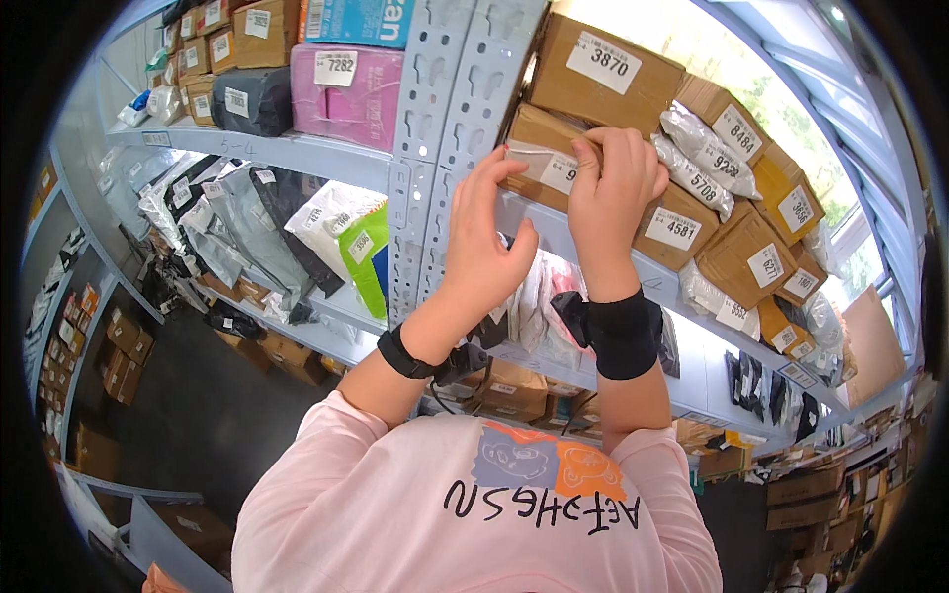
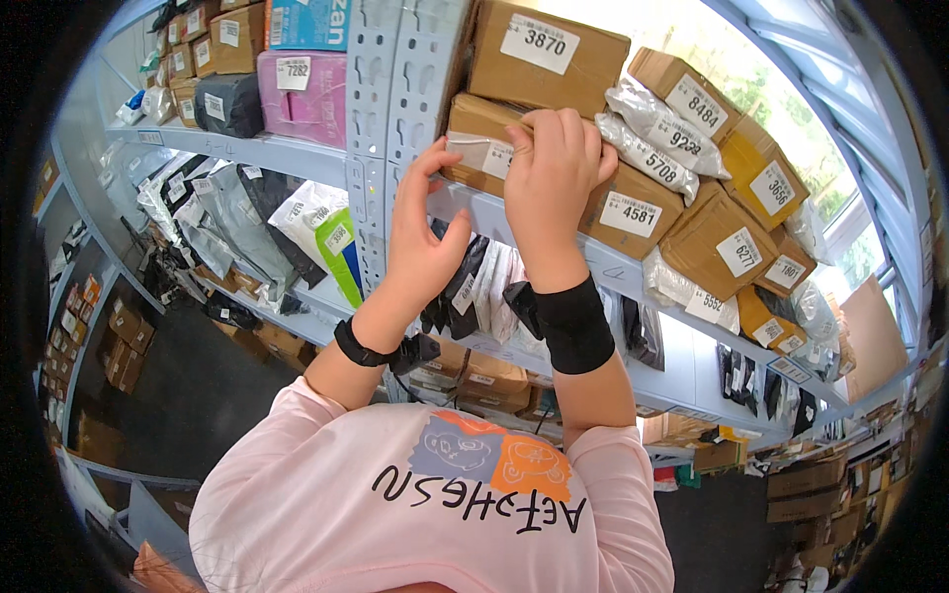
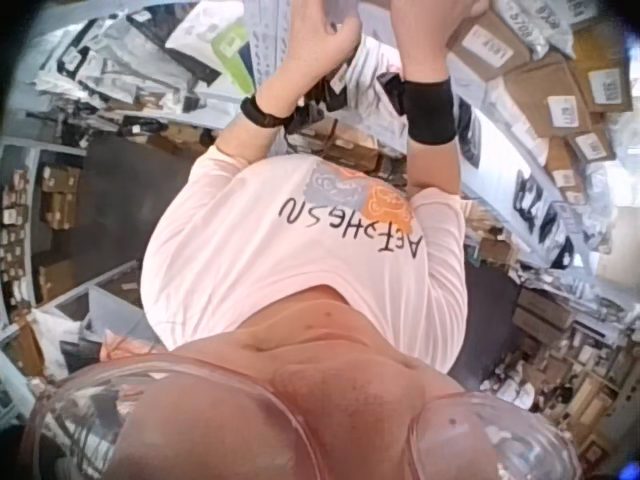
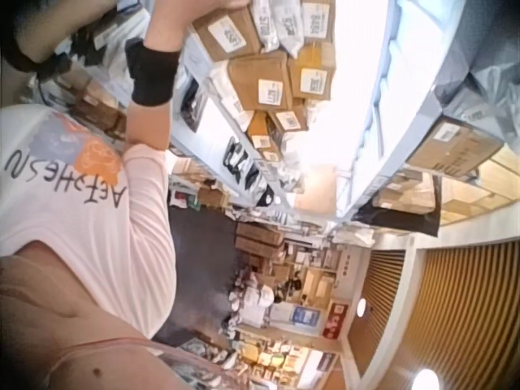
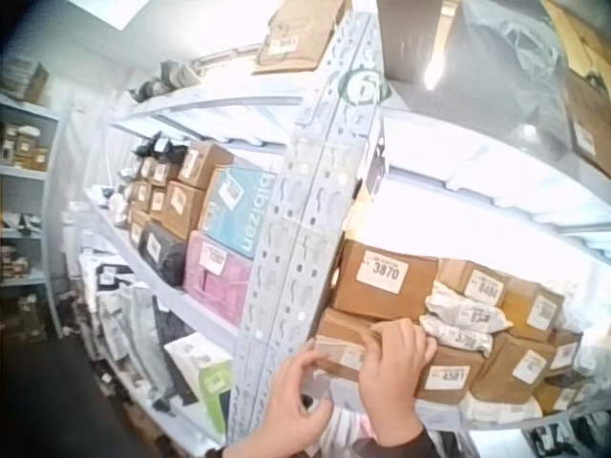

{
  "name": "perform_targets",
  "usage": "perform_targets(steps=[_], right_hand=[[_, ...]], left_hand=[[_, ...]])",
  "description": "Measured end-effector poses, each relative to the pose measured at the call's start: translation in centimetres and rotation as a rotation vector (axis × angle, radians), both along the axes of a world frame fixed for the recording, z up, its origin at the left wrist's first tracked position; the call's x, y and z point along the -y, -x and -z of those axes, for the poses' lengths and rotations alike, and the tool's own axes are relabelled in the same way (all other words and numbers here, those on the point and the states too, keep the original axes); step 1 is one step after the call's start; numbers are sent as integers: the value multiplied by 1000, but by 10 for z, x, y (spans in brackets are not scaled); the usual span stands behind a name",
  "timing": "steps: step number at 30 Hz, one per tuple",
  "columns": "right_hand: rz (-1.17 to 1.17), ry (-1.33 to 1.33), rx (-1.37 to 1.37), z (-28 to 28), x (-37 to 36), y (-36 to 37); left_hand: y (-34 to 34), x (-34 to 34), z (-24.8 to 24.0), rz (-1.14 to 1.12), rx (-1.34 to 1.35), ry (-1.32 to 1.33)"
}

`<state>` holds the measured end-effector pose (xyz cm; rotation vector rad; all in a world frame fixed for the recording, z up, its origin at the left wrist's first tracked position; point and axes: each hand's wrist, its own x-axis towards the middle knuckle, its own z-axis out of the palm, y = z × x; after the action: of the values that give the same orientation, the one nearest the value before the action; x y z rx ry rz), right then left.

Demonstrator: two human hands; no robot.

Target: The person picks up several cardboard boxes and shipping bags from metal shelves, turns them over to check their labels, and places them back onto various shelf locations.

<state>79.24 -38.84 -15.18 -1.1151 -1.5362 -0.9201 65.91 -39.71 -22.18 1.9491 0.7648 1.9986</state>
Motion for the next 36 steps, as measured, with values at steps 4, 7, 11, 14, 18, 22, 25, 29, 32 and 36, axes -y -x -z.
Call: perform_targets(steps=[4,7,11,14,18,22,25,29,32,36], right_hand=[[-37,-35,-32,4,0,8],[-42,12,33,-6,17,9],[106,17,274,-27,40,17],[228,-24,440,-68,37,12],[233,79,618,-94,22,1],[371,141,743,-95,15,3],[403,154,767,-97,7,2],[394,236,744,-103,7,6],[353,220,727,-104,6,3],[351,80,627,-99,19,4]], left_hand=[[1,4,6,36,17,22],[11,1,6,64,-21,4],[25,5,3,127,-62,37],[33,5,-3,91,-115,-82],[36,3,-7,145,-161,-110],[40,-2,0,156,-183,-100],[43,-5,3,219,-178,-89],[50,-7,3,251,-181,-66],[56,-9,2,257,-195,-77],[66,-11,2,301,-182,-55]])
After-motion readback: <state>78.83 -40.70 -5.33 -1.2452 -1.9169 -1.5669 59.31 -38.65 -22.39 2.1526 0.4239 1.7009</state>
